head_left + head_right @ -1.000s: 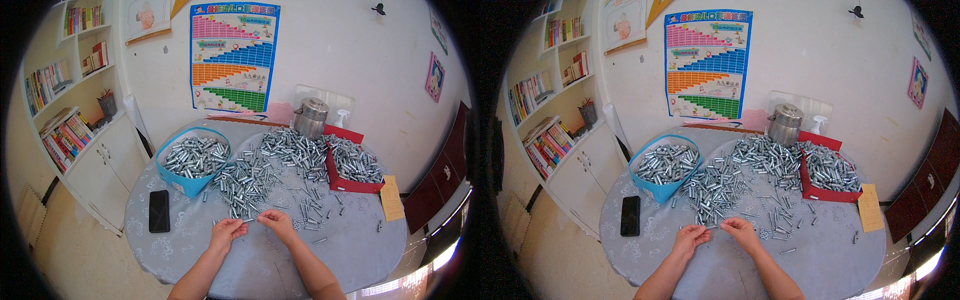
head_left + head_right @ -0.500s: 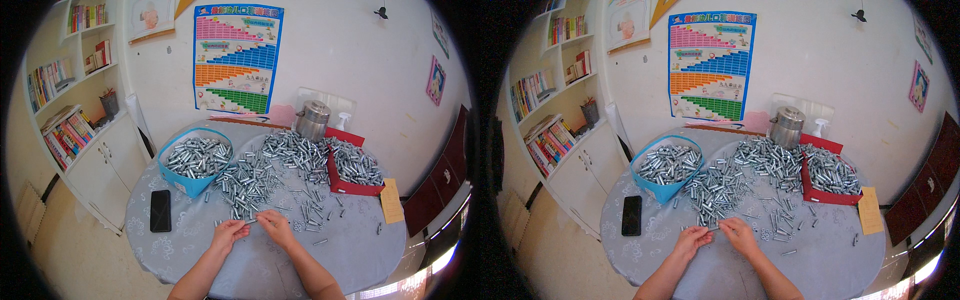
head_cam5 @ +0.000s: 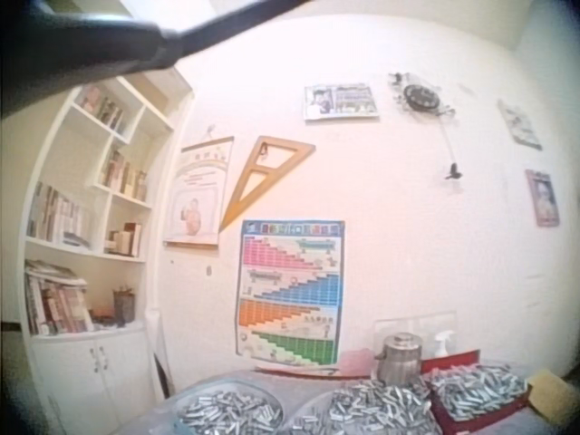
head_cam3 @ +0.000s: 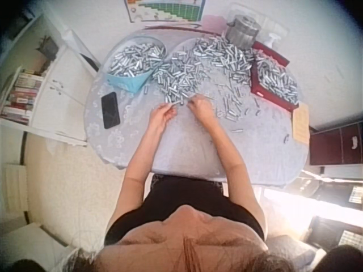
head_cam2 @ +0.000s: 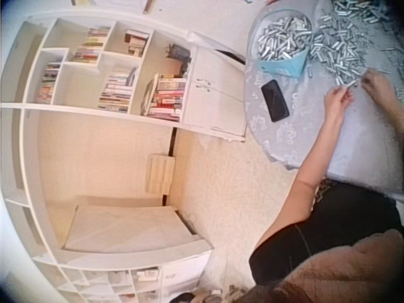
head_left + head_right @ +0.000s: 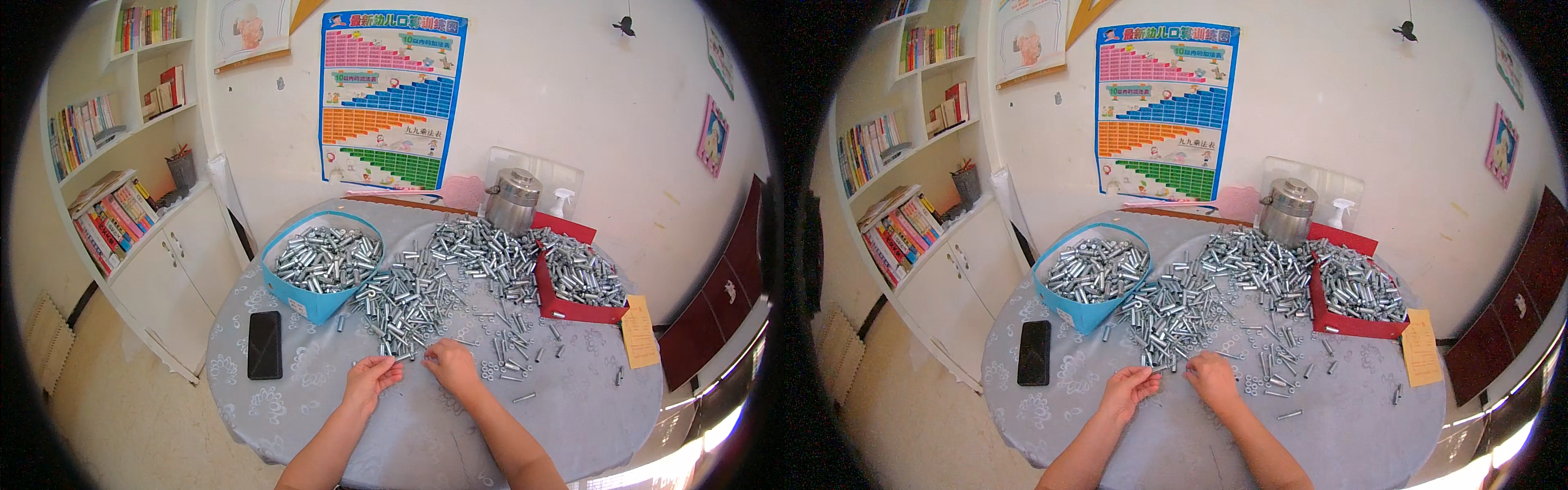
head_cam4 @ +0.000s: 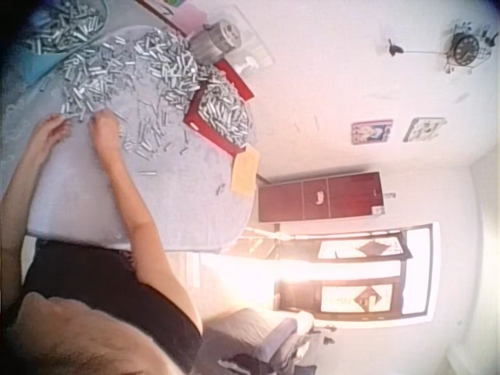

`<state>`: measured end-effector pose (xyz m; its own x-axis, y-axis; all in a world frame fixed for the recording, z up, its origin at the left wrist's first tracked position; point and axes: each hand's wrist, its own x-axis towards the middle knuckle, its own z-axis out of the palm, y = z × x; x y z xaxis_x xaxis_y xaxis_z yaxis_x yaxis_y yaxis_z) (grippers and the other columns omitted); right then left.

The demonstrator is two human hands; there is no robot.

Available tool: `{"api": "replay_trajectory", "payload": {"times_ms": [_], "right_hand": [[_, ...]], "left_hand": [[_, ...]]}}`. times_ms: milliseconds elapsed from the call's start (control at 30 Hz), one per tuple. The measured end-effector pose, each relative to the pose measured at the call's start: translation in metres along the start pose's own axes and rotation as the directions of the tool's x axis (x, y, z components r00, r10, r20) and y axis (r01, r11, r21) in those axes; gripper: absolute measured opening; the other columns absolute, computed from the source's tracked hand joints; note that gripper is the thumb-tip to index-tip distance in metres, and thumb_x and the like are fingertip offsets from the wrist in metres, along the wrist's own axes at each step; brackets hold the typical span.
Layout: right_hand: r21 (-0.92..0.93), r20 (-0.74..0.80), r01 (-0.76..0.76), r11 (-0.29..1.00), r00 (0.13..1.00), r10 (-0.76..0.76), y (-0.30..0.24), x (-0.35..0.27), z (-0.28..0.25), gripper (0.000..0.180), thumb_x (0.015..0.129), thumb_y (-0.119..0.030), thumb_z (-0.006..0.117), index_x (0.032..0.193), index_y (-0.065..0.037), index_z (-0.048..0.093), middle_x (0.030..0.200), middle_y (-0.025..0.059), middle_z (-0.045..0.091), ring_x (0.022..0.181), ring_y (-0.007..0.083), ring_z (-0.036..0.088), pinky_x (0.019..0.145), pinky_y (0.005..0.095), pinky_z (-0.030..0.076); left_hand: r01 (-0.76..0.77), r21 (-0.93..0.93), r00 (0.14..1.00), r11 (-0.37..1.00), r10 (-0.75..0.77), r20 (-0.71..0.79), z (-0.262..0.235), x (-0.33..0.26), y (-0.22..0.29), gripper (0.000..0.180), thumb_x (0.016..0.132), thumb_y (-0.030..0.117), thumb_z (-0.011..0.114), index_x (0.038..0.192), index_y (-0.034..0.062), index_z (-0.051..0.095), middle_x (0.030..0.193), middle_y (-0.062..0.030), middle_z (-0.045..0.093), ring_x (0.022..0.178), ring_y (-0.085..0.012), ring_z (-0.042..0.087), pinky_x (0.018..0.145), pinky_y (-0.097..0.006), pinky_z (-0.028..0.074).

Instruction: The person sits at a table and repeatedly picks up small metal bolts and washers. They manually thread the washers onto the bolts one by one and place the assembled fasteners into a blue plastic basket.

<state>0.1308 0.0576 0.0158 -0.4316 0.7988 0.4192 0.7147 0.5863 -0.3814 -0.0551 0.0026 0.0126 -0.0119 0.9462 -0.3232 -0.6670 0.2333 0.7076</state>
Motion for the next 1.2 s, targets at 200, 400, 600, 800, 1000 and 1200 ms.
{"api": "replay_trajectory", "payload": {"times_ms": [200, 400, 600, 800, 1000, 1200], "right_hand": [[0.027, 0.049, -0.057, 0.998, 0.997, 0.056, -0.001, -0.007, -0.006, 0.019, 0.065, -0.018, 0.068, 0.079, -0.006, 0.063, 0.073, 0.0077, 0.059, 0.07, 0.0226, 0.056, 0.062, 0.0311, 0.044], [0.697, 0.042, -0.195, 0.69, 0.972, 0.232, -0.013, -0.01, -0.016, 0.022, 0.074, -0.01, 0.064, 0.095, -0.005, 0.063, 0.089, 0.0057, 0.06, 0.078, 0.0134, 0.055, 0.07, 0.0243, 0.043], [0.739, 0.019, -0.126, 0.661, 0.986, 0.166, -0.019, -0.011, -0.018, 0.02, 0.076, -0.008, 0.063, 0.096, -0.006, 0.062, 0.091, 0.0045, 0.059, 0.083, 0.0129, 0.055, 0.074, 0.0244, 0.043], [0.727, -0.007, -0.105, 0.679, 0.987, 0.16, -0.022, -0.012, -0.018, 0.016, 0.076, -0.011, 0.063, 0.09, -0.004, 0.062, 0.088, 0.0054, 0.06, 0.079, 0.0132, 0.055, 0.071, 0.0248, 0.043], [0.551, 0.28, -0.442, 0.707, 0.897, 0.343, -0.012, -0.019, -0.007, 0.025, 0.084, -0.023, 0.054, 0.081, 0.001, 0.058, 0.072, 0.0074, 0.059, 0.063, 0.0137, 0.053, 0.06, 0.0262, 0.043], [0.747, 0.088, -0.222, 0.627, 0.967, 0.238, -0.022, -0.016, -0.008, 0.032, 0.088, -0.028, 0.048, 0.085, 0.001, 0.06, 0.067, 0.0078, 0.058, 0.06, 0.0138, 0.054, 0.06, 0.025, 0.044]], "left_hand": [[-0.013, 0.058, 1.0, 0.998, 0.014, -0.014, 0.003, -0.001, -0.001, 0.016, 0.08, 0.009, 0.059, 0.09, -0.0025, 0.054, 0.086, -0.0154, 0.061, 0.071, -0.0181, 0.061, 0.066, -0.028, 0.053], [-0.022, 0.061, 0.999, 0.998, 0.024, -0.031, 0.003, -0.001, -0.001, 0.018, 0.079, 0.009, 0.06, 0.089, -0.0046, 0.055, 0.082, -0.015, 0.061, 0.069, -0.0189, 0.061, 0.064, -0.029, 0.053], [-0.015, 0.118, 1.0, 0.993, 0.018, -0.026, 0.005, -0.004, -0.001, 0.015, 0.079, 0.009, 0.06, 0.086, -0.0037, 0.056, 0.08, -0.0144, 0.062, 0.068, -0.0185, 0.061, 0.064, -0.028, 0.053], [0.021, 0.1, 1.0, 0.995, -0.022, 0.004, 0.001, 0.0, -0.004, 0.014, 0.079, 0.008, 0.061, 0.086, -0.0037, 0.056, 0.078, -0.0143, 0.062, 0.065, -0.0184, 0.061, 0.062, -0.029, 0.053], [-0.052, 0.207, 0.998, 0.977, 0.041, 0.055, 0.009, -0.007, -0.005, 0.015, 0.08, 0.01, 0.059, 0.088, -0.0026, 0.057, 0.08, -0.0138, 0.062, 0.064, -0.0168, 0.061, 0.059, -0.026, 0.053], [-0.069, 0.105, 0.997, 0.992, 0.072, -0.029, 0.005, -0.002, -0.005, 0.014, 0.08, 0.008, 0.059, 0.085, -0.004, 0.056, 0.079, -0.0145, 0.061, 0.063, -0.0181, 0.061, 0.059, -0.028, 0.053]]}}
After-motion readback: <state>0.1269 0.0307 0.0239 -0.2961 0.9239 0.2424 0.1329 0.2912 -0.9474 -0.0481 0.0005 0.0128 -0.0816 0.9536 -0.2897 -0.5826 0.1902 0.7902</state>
